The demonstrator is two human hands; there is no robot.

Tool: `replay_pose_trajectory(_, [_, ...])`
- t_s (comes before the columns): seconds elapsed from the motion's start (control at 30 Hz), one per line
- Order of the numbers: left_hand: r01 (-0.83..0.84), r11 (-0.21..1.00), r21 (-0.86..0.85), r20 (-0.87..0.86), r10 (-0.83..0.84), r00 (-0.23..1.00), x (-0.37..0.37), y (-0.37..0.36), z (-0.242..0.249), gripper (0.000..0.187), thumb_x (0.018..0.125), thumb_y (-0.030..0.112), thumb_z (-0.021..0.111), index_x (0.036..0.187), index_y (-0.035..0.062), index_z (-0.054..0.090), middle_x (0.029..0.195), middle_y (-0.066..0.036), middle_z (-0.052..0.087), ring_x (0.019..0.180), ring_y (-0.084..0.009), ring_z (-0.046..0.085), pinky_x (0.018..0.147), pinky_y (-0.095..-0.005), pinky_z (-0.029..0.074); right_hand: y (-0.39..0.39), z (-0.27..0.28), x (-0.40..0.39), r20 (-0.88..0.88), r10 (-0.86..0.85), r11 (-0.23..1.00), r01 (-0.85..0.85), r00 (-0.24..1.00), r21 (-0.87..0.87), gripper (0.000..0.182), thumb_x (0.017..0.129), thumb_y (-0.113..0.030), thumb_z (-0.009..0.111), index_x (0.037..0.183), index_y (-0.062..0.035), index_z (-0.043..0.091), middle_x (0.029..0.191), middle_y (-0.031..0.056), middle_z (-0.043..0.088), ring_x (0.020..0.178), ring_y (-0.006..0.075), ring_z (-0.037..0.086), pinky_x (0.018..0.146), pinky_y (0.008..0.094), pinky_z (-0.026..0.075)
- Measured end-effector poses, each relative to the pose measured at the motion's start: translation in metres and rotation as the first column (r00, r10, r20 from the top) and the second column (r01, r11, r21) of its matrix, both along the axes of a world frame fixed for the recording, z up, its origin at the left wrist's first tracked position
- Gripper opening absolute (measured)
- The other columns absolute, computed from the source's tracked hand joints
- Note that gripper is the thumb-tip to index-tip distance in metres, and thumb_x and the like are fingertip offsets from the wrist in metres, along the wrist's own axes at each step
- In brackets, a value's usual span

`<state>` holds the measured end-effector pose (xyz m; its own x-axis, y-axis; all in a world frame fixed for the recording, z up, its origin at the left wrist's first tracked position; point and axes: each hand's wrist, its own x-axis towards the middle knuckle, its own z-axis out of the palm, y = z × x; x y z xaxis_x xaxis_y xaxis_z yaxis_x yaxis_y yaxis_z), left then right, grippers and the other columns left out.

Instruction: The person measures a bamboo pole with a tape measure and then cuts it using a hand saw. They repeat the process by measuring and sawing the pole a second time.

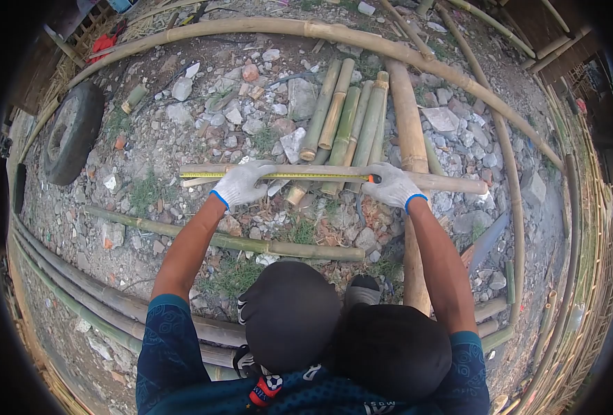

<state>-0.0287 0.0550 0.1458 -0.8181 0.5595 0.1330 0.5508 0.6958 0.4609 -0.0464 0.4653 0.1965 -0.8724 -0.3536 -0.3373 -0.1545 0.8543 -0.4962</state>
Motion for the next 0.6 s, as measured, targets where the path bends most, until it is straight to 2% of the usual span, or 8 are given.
replay_pose_trajectory(0.2, [0.027,0.999,-0.028,0.063,-0.025,0.998,-0.002,-0.007,-0.002,0.034,0.094,0.016,0.053,0.124,0.0084,0.068,0.126,-0.017,0.067,0.113,-0.039,0.066,0.098,-0.0484,0.054,-0.002,0.003,0.009,-0.029,0.043,0.999,-0.043,0.999,0.019,0.054,0.086,-0.034,0.073,0.134,-0.0102,0.068,0.142,0.0213,0.059,0.131,0.0395,0.059,0.114,0.0432,0.046])
replay_pose_trajectory(0.33, [0.103,0.992,-0.071,0.048,-0.1,0.994,-0.005,-0.018,-0.016,0.038,0.093,0.013,0.056,0.13,0.0093,0.064,0.13,-0.019,0.065,0.116,-0.0396,0.064,0.102,-0.0494,0.052,-0.01,0.002,0.045,-0.158,0.122,0.992,-0.125,0.98,-0.009,0.056,0.086,-0.032,0.072,0.136,-0.0086,0.067,0.145,0.0215,0.056,0.132,0.0408,0.057,0.114,0.044,0.046])
replay_pose_trajectory(0.43, [0.136,0.975,-0.177,0.01,-0.136,0.991,-0.006,-0.023,-0.015,0.045,0.09,0.009,0.061,0.134,0.012,0.06,0.135,-0.017,0.062,0.121,-0.0388,0.061,0.105,-0.0494,0.05,-0.012,-0.004,0.078,-0.062,0.071,0.988,-0.078,0.996,-0.133,0.054,0.087,-0.03,0.073,0.136,-0.0076,0.066,0.143,0.0219,0.057,0.131,0.041,0.057,0.115,0.0441,0.045])
replay_pose_trajectory(0.47, [0.129,0.966,-0.224,-0.03,-0.139,0.99,-0.007,-0.026,-0.023,0.055,0.087,0.007,0.066,0.14,0.0156,0.056,0.141,-0.016,0.058,0.125,-0.0374,0.059,0.107,-0.0482,0.049,-0.013,-0.011,0.088,0.016,0.088,0.985,-0.085,0.996,-0.149,0.054,0.088,-0.03,0.072,0.136,-0.0079,0.066,0.143,0.0222,0.057,0.131,0.0407,0.057,0.115,0.0438,0.045])
replay_pose_trajectory(0.5, [0.143,0.953,-0.268,-0.044,-0.16,0.986,-0.01,-0.028,-0.027,0.055,0.087,0.007,0.066,0.141,0.0164,0.055,0.142,-0.016,0.058,0.126,-0.0371,0.059,0.107,-0.0479,0.049,-0.015,-0.018,0.099,0.094,0.105,0.982,-0.088,0.99,-0.168,0.053,0.088,-0.03,0.072,0.136,-0.0081,0.065,0.142,0.0224,0.057,0.131,0.0404,0.058,0.116,0.0435,0.044])
replay_pose_trajectory(0.53, [0.154,0.938,-0.31,-0.058,-0.181,0.982,-0.013,-0.03,-0.03,0.056,0.088,0.008,0.066,0.142,0.0171,0.053,0.143,-0.016,0.057,0.126,-0.0368,0.059,0.107,-0.0476,0.049,-0.016,-0.02,0.11,0.134,0.132,0.978,-0.107,0.982,-0.178,0.055,0.09,-0.035,0.071,0.139,-0.0082,0.064,0.137,0.0223,0.06,0.126,0.0398,0.059,0.113,0.0431,0.045])
replay_pose_trajectory(0.57, [0.165,0.922,-0.352,-0.074,-0.203,0.976,-0.017,-0.03,-0.032,0.057,0.088,0.009,0.066,0.143,0.0178,0.052,0.144,-0.016,0.057,0.127,-0.0365,0.059,0.106,-0.0472,0.049,-0.017,-0.03,0.119,0.27,0.081,0.982,-0.031,0.96,-0.186,0.056,0.091,-0.036,0.072,0.14,-0.0088,0.063,0.132,0.0215,0.061,0.124,0.0391,0.059,0.11,0.0447,0.046])
replay_pose_trajectory(0.6, [0.178,0.914,-0.364,-0.097,-0.227,0.969,-0.02,-0.029,-0.034,0.062,0.087,0.01,0.069,0.145,0.0197,0.05,0.143,-0.015,0.057,0.125,-0.0356,0.061,0.104,-0.046,0.05,-0.019,-0.04,0.13,0.271,0.071,0.987,-0.029,0.96,-0.155,0.057,0.091,-0.036,0.073,0.14,-0.0085,0.062,0.13,0.0213,0.062,0.123,0.0389,0.059,0.108,0.0455,0.047])
